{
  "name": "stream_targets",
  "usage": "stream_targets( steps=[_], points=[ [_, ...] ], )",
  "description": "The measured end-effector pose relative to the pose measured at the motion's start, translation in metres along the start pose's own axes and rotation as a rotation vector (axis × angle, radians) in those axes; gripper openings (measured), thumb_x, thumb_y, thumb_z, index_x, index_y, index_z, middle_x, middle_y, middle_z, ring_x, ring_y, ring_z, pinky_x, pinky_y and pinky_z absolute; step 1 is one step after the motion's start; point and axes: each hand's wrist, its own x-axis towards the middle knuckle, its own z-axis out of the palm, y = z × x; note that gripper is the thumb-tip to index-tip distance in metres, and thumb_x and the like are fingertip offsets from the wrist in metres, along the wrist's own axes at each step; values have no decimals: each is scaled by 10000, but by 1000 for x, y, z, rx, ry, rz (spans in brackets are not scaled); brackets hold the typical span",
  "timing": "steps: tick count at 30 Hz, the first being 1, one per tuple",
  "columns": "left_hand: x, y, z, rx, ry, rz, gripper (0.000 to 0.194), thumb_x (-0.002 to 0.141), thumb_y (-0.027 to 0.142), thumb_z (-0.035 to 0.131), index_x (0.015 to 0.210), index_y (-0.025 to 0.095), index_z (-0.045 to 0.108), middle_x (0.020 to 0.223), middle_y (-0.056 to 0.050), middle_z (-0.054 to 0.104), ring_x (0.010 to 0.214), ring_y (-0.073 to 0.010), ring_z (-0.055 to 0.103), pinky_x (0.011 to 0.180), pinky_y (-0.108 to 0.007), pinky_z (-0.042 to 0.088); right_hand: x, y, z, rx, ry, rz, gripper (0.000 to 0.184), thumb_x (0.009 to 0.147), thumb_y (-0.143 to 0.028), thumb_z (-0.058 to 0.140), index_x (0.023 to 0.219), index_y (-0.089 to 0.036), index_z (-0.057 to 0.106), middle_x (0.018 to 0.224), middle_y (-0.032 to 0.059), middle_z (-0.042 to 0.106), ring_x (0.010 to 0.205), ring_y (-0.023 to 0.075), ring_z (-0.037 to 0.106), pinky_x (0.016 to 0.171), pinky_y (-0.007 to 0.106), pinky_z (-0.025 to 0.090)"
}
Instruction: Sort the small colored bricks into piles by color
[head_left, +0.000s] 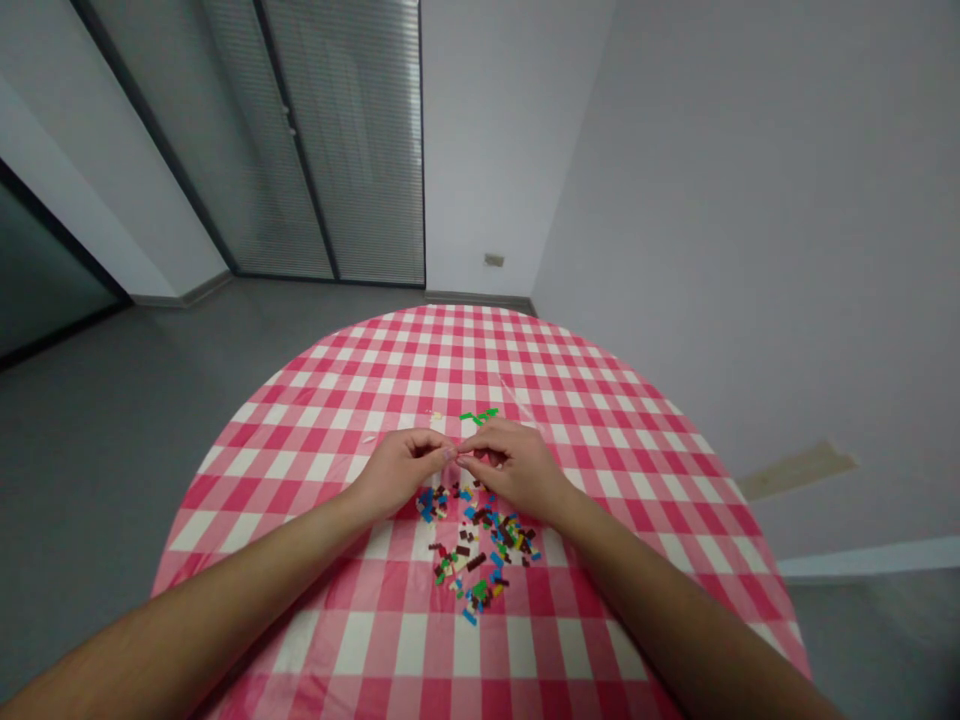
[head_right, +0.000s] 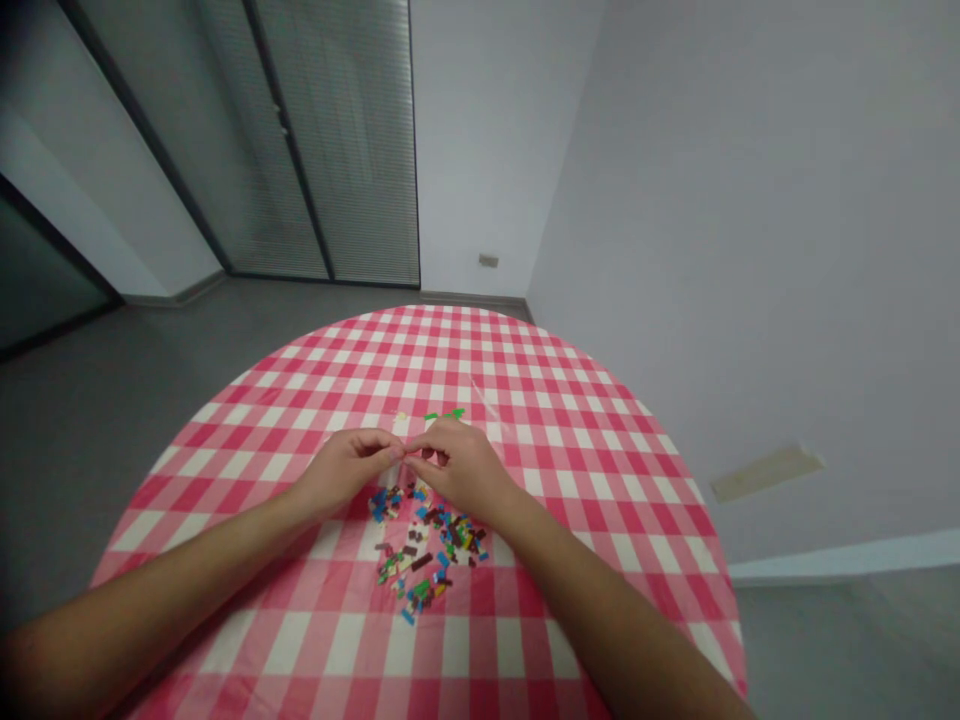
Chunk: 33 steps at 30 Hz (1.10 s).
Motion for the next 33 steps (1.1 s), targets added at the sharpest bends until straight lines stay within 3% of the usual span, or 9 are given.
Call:
stream_targets(
  steps=[4, 8, 13, 15, 17, 19, 21, 27, 33],
  points=[
    [-1, 2, 1, 0, 4, -20, 268, 832, 445, 632, 801, 189, 707, 812, -38, 721, 752, -181, 622, 724, -316, 492, -2, -1, 2, -36, 29, -55, 99, 886, -232, 623, 884, -224, 722, 765, 41, 670, 712, 166, 593, 645, 288, 465],
    [-2, 3, 1, 6, -75, -17, 299, 881, 433, 583, 830, 175, 726, 833, -49, 733, 767, -181, 639, 757, -318, 497, -3, -2, 2, -59, 47, -89, 140, 882, -237, 582, 871, -207, 718, 757, 54, 664, 708, 172, 591, 647, 291, 465],
    [-3, 5, -5, 160, -135, 63, 221, 879, 341, 608, 965, 194, 748, 942, -63, 730, 834, -186, 656, 776, -310, 498, 4, 15, -14, -138, -5, 117, 127, 766, -157, 607, 786, -210, 721, 761, 44, 691, 717, 174, 611, 665, 280, 460],
    [-5, 10, -10, 289, -264, 166, 171, 871, 293, 637, 957, 206, 757, 936, -60, 726, 857, -187, 651, 791, -307, 489, 5, 29, -24, -207, -86, 258, 145, 733, -124, 609, 750, -203, 729, 770, 45, 714, 696, 172, 620, 644, 271, 446],
    [-8, 16, -14, 392, -471, 277, 130, 871, 237, 647, 923, 220, 765, 902, -49, 728, 862, -181, 643, 817, -302, 474, 5, 44, -33, -278, -188, 359, 147, 714, -115, 614, 705, -196, 735, 738, 45, 723, 649, 172, 618, 600, 267, 419],
    [-11, 23, -17, 456, -640, 347, 138, 867, 171, 645, 896, 230, 766, 860, -35, 731, 844, -170, 636, 816, -290, 461, 3, 57, -37, -310, -251, 402, 155, 719, -116, 612, 682, -194, 740, 707, 41, 725, 618, 170, 617, 572, 265, 398],
    [-14, 28, -16, 486, -721, 388, 170, 855, 110, 636, 858, 229, 758, 810, -20, 725, 803, -159, 624, 790, -278, 454, 1, 64, -36, -305, -279, 409, 164, 740, -121, 610, 692, -195, 748, 703, 37, 729, 616, 167, 624, 565, 260, 393],
    [-21, 27, -4, 528, -805, 469, 210, 715, -15, 688, 667, 188, 666, 670, 20, 653, 720, -143, 584, 729, -254, 439, 0, 62, -20, -313, -227, 400, 163, 869, -250, 623, 864, -198, 778, 840, 58, 761, 731, 191, 667, 629, 268, 429],
    [-24, 23, 1, 618, -774, 461, 215, 695, 92, 791, 635, 184, 606, 666, 26, 614, 735, -155, 577, 705, -264, 424, -2, 58, -13, -298, -115, 373, 197, 908, -309, 598, 884, -203, 763, 867, 59, 760, 769, 201, 672, 663, 284, 435]
  ],
)
